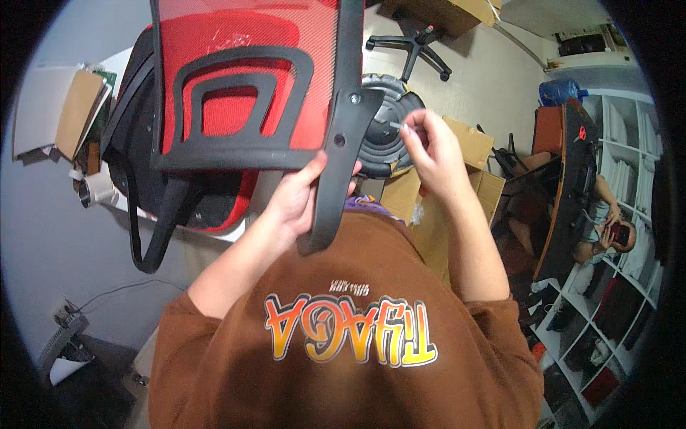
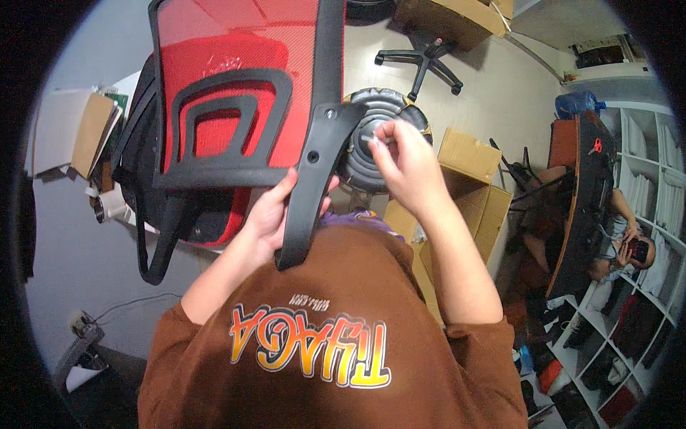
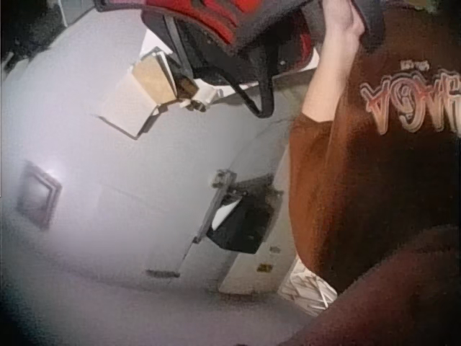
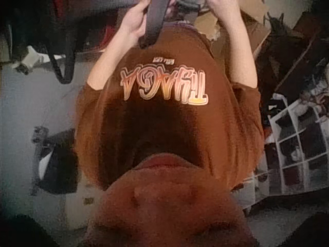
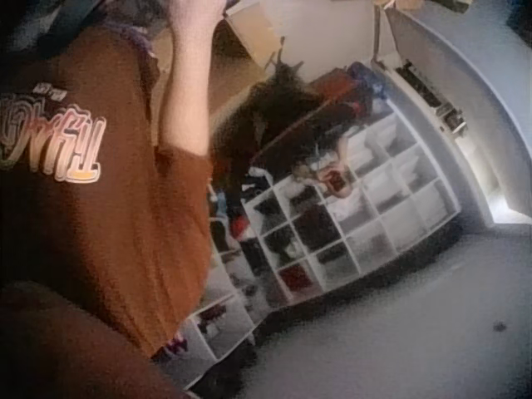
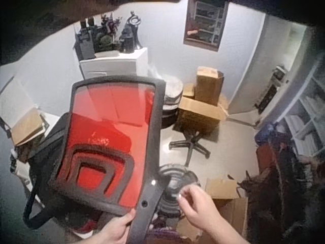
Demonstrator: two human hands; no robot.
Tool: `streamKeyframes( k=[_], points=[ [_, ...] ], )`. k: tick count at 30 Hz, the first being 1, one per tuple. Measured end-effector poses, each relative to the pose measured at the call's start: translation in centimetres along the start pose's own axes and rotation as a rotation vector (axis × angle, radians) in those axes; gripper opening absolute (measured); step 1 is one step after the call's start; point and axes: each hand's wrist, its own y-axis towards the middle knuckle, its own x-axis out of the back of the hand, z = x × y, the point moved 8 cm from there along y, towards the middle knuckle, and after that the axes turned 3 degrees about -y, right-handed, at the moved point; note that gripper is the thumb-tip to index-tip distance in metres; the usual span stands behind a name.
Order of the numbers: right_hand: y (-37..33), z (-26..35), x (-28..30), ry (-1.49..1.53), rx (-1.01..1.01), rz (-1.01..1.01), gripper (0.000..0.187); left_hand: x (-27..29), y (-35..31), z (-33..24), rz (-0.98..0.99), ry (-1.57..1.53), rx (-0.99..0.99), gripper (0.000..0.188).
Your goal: The person assembles a red mesh office chair by attaching the backrest to the seat using a screwdriver. They insert and tighten multiple screws on both sides of the chair back while holding the components together.
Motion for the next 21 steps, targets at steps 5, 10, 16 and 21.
streamKeyframes(
  k=[5,10,16,21],
  points=[
    [-1.8,-3.6,-0.8,0.129,-0.171,0.041,0.014,0.0,-1.2,0.0,-0.062,0.03,0.02,0.055],
    [-2.0,-4.3,-2.7,0.34,-0.264,0.089,0.012,-0.7,-2.5,0.2,-0.118,0.075,0.084,0.062],
    [-0.7,-2.4,-3.3,0.361,-0.137,0.126,0.012,-1.1,-2.0,0.9,-0.082,-0.092,0.109,0.072],
    [1.8,-2.3,-2.2,0.277,-0.02,-0.021,0.016,-0.9,-2.1,1.1,-0.06,0.042,0.147,0.071]
  ],
)
